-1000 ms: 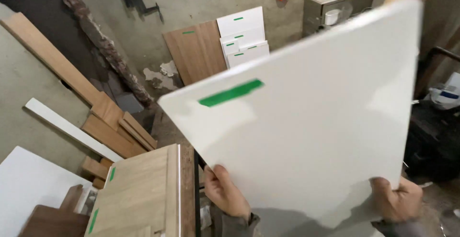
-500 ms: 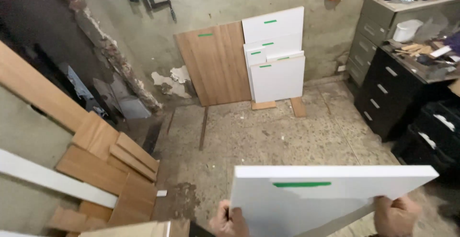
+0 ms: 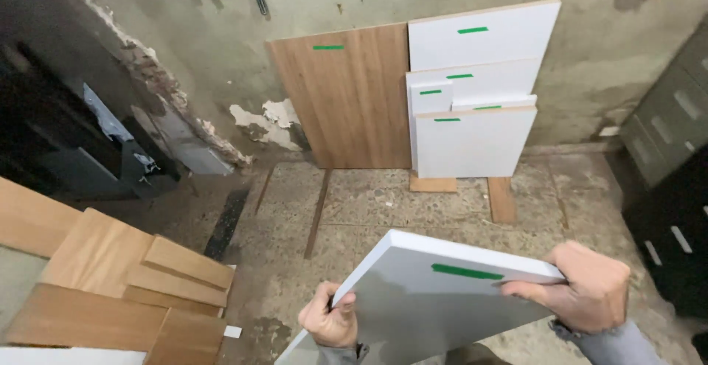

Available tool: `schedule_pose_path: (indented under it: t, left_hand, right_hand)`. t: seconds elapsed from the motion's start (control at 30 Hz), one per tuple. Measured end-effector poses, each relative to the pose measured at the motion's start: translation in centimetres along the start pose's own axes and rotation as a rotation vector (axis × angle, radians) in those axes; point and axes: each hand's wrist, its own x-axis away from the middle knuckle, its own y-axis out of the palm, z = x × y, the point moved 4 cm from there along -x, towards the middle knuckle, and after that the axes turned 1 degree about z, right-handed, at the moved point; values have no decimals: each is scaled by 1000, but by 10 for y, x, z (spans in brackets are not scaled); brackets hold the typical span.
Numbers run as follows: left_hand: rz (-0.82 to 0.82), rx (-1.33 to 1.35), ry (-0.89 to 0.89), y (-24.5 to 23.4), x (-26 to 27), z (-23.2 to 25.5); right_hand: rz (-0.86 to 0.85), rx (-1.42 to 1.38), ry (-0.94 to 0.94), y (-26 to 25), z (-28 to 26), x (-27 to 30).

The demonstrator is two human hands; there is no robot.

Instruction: Measuring wooden furniture panels with a tape measure, applying green tape, and marking them with a pen for organization.

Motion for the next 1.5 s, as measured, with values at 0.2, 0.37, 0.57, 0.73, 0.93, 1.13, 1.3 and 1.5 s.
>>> schedule_pose_path:
  t: [0.2,0.37,0.57,0.73,0.93,1.13,1.3,1.5]
  left_hand:
    - [71,-24,79,137,-101,-95]
    - [14,-53,52,237,-217,-129]
    - [-77,55,175,351,-343,-207]
    - [-236,173,72,434,-430,-291]
    - [-417,145,-23,509,-483,-380]
    - [-465,33,-28,566,-490,-450]
    - [-493,-14,-149,592,-485,-475]
    - [-476,-30,-211,614,-478,-490]
  right_hand:
    - [-35,-66,-209,89,50,-171]
    - [19,-34,-384,171,74,-308]
    - [147,-7,-483,275,117,-439]
    - [9,38,-416,384,148,-523]
    - [-121,112,-398,500,193,-599]
    - [-162,82,-464,574,239,-632]
    - [-166,71,-488,625,271,-636]
    - [-167,73,-542,659,294,-642]
